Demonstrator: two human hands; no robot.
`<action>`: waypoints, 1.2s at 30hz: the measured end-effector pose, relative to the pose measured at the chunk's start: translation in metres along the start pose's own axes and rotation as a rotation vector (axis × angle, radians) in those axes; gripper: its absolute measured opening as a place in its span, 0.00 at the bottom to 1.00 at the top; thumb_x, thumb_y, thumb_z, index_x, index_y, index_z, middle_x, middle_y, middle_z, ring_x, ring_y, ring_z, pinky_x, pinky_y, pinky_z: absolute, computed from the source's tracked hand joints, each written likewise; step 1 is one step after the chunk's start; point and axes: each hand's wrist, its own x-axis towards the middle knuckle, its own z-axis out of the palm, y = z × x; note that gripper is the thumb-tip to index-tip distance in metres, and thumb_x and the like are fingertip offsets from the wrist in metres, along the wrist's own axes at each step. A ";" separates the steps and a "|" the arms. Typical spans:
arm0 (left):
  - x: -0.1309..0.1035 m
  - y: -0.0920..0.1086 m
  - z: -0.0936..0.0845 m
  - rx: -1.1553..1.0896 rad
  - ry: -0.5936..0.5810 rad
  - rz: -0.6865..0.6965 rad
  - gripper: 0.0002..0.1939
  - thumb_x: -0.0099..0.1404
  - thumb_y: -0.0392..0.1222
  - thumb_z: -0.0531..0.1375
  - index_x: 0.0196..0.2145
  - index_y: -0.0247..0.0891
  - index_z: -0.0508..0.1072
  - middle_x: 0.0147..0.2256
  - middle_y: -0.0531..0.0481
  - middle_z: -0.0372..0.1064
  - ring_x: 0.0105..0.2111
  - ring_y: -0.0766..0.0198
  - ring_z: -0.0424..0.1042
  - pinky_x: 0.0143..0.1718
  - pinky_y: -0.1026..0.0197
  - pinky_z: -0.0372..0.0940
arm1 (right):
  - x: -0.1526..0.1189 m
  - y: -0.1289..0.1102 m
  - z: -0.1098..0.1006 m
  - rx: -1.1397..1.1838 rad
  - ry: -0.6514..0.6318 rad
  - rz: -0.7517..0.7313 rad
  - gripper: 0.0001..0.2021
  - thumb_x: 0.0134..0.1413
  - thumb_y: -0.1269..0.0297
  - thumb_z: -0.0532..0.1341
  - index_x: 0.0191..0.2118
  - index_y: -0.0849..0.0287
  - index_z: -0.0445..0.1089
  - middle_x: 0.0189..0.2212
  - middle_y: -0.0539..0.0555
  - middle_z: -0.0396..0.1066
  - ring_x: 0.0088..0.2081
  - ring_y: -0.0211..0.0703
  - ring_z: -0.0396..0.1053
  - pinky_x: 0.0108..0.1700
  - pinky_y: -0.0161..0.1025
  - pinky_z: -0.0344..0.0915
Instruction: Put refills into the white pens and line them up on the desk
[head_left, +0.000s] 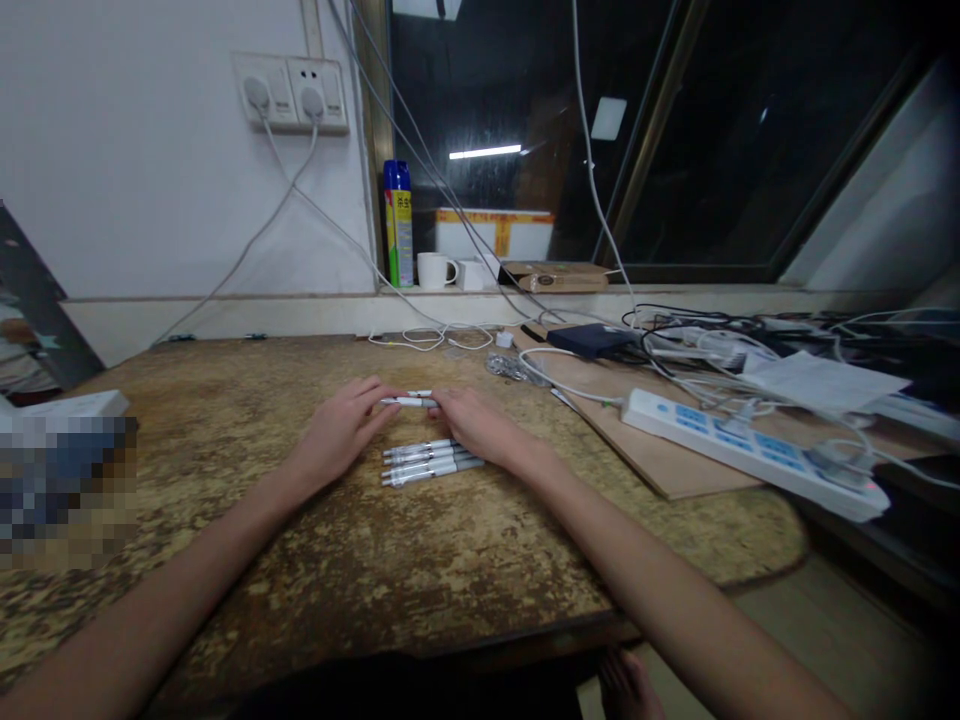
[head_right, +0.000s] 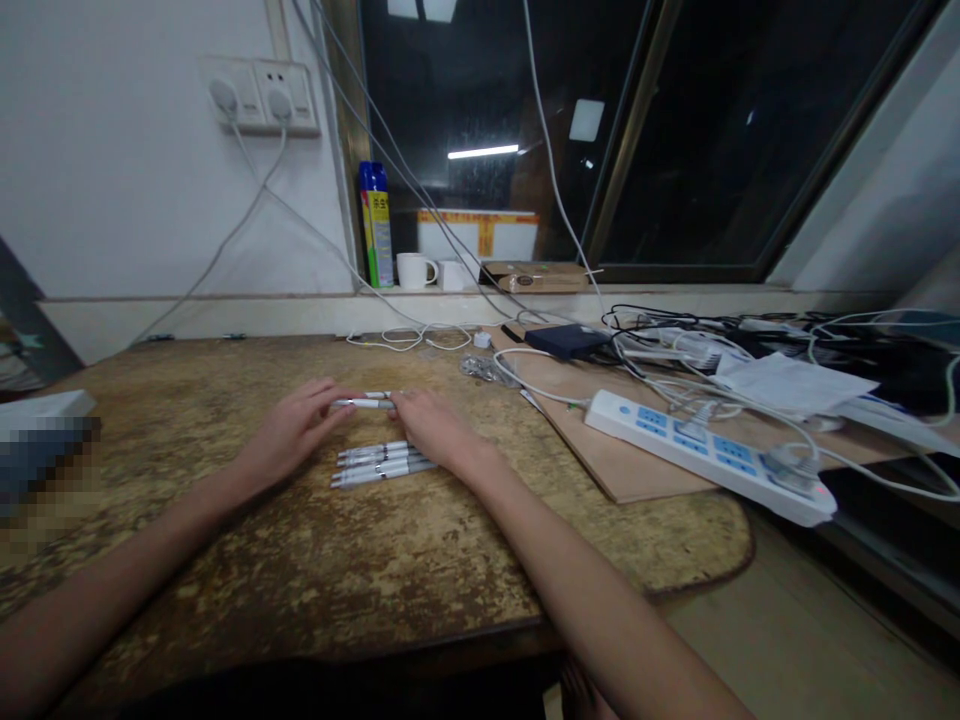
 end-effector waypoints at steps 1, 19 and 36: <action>0.000 0.002 -0.001 0.083 0.007 0.016 0.16 0.77 0.46 0.49 0.52 0.39 0.73 0.45 0.45 0.72 0.46 0.54 0.69 0.50 0.51 0.62 | -0.001 -0.002 -0.001 -0.025 -0.006 0.001 0.11 0.71 0.66 0.52 0.49 0.63 0.70 0.42 0.64 0.77 0.43 0.50 0.73 0.46 0.41 0.64; -0.003 0.018 0.003 0.412 -0.153 -0.265 0.15 0.76 0.42 0.45 0.44 0.40 0.71 0.36 0.44 0.78 0.33 0.52 0.76 0.32 0.57 0.59 | 0.000 -0.016 -0.012 -0.278 0.076 -0.034 0.11 0.62 0.78 0.55 0.47 0.60 0.68 0.42 0.58 0.77 0.45 0.49 0.72 0.50 0.43 0.60; -0.005 -0.005 -0.001 0.134 -0.061 -0.091 0.22 0.78 0.50 0.42 0.46 0.40 0.73 0.44 0.44 0.77 0.43 0.54 0.75 0.46 0.54 0.66 | 0.001 -0.005 -0.011 0.310 0.142 0.002 0.13 0.71 0.58 0.53 0.42 0.60 0.72 0.36 0.53 0.74 0.39 0.42 0.68 0.43 0.37 0.61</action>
